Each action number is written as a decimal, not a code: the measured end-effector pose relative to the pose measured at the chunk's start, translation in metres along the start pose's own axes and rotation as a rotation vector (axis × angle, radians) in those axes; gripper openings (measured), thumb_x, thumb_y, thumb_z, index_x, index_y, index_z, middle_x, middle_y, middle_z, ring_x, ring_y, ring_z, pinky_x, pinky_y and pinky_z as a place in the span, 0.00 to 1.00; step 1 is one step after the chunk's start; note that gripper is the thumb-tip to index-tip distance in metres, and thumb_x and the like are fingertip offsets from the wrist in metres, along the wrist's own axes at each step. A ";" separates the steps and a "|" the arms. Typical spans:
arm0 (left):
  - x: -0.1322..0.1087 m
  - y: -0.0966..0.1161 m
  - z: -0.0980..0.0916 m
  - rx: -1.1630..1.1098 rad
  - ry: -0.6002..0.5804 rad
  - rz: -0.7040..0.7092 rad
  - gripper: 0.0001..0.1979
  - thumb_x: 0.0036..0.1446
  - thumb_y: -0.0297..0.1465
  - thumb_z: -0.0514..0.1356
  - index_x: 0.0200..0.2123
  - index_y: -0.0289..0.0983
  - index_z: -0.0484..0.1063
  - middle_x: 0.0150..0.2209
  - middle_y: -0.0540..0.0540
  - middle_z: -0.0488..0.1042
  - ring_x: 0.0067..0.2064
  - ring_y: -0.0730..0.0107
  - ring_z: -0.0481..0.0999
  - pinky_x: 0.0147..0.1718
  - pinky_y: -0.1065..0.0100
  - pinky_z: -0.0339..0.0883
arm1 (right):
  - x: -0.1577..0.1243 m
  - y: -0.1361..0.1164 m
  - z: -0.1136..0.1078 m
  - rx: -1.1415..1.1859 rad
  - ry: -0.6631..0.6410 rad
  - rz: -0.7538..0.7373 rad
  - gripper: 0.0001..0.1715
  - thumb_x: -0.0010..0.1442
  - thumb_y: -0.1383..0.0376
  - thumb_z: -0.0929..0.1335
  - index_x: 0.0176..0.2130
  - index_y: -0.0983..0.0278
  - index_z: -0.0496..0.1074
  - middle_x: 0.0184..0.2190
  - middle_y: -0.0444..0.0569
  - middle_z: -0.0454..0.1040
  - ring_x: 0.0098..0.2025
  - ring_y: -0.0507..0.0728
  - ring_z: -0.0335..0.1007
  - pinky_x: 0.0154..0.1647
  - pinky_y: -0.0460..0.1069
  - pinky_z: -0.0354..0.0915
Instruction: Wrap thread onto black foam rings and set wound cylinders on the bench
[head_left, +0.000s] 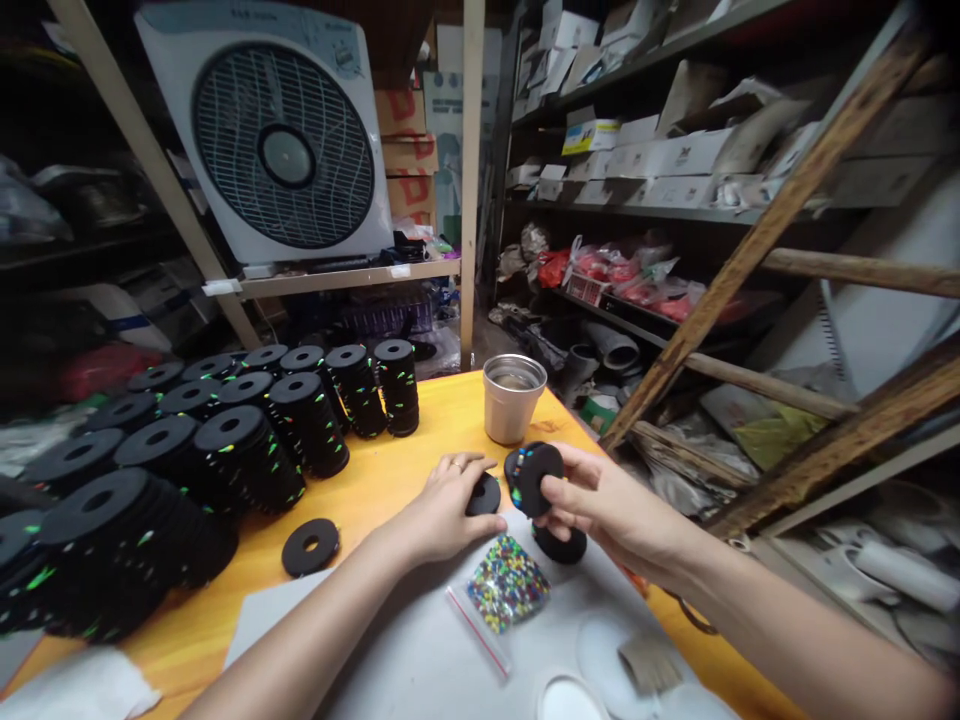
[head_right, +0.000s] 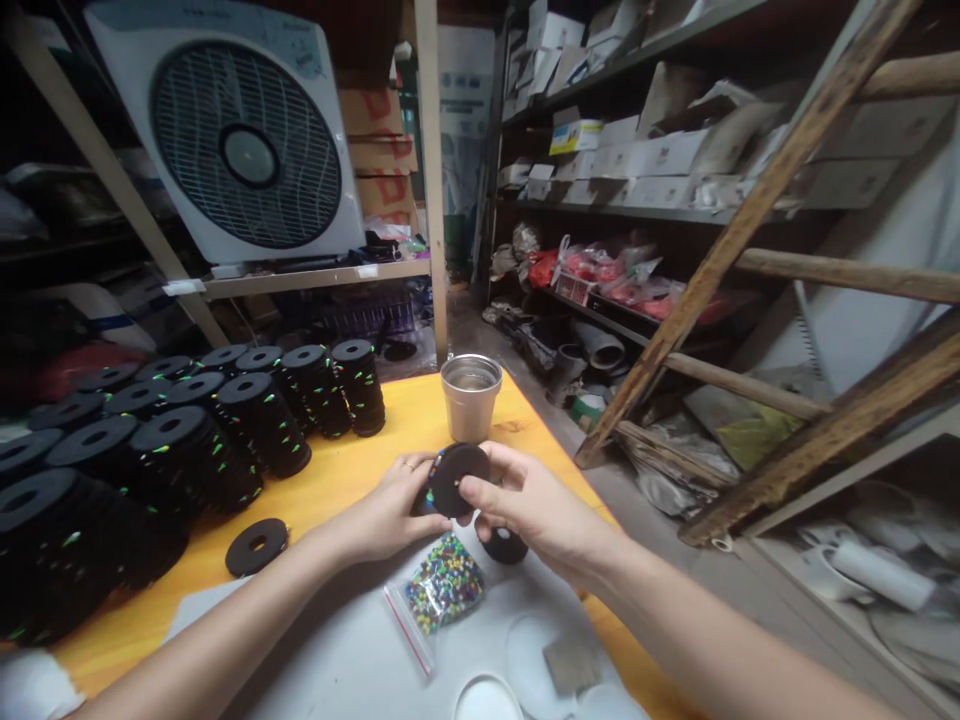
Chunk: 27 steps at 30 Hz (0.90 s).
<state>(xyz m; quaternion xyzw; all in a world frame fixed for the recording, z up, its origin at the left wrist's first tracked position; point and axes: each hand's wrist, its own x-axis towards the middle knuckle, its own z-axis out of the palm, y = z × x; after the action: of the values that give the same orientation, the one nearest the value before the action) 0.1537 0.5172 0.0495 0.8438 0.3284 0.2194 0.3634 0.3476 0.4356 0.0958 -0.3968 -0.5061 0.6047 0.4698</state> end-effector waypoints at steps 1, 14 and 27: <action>-0.001 0.003 -0.004 0.013 0.010 0.011 0.29 0.51 0.35 0.67 0.56 0.39 0.68 0.59 0.37 0.67 0.62 0.47 0.60 0.60 0.47 0.55 | -0.002 -0.001 0.000 -0.015 0.004 -0.011 0.19 0.54 0.54 0.75 0.39 0.63 0.73 0.31 0.44 0.72 0.29 0.49 0.67 0.27 0.43 0.65; -0.118 0.114 -0.152 0.304 0.524 0.058 0.16 0.62 0.39 0.57 0.52 0.46 0.69 0.53 0.45 0.71 0.52 0.55 0.71 0.53 0.52 0.63 | -0.070 -0.080 0.029 -0.529 0.103 -0.491 0.02 0.56 0.66 0.73 0.34 0.61 0.77 0.34 0.47 0.72 0.35 0.54 0.70 0.33 0.47 0.67; -0.222 0.223 -0.026 0.274 0.570 0.249 0.29 0.51 0.37 0.69 0.56 0.50 0.66 0.48 0.45 0.75 0.41 0.61 0.75 0.40 0.64 0.72 | -0.146 -0.092 0.112 -0.754 -0.086 -0.800 0.09 0.58 0.70 0.72 0.41 0.60 0.74 0.34 0.45 0.72 0.29 0.50 0.66 0.27 0.45 0.63</action>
<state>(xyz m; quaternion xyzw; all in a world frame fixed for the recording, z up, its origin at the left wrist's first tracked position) 0.0725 0.2550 0.2056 0.8231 0.3375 0.4430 0.1106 0.2919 0.2711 0.2068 -0.2893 -0.8177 0.1714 0.4672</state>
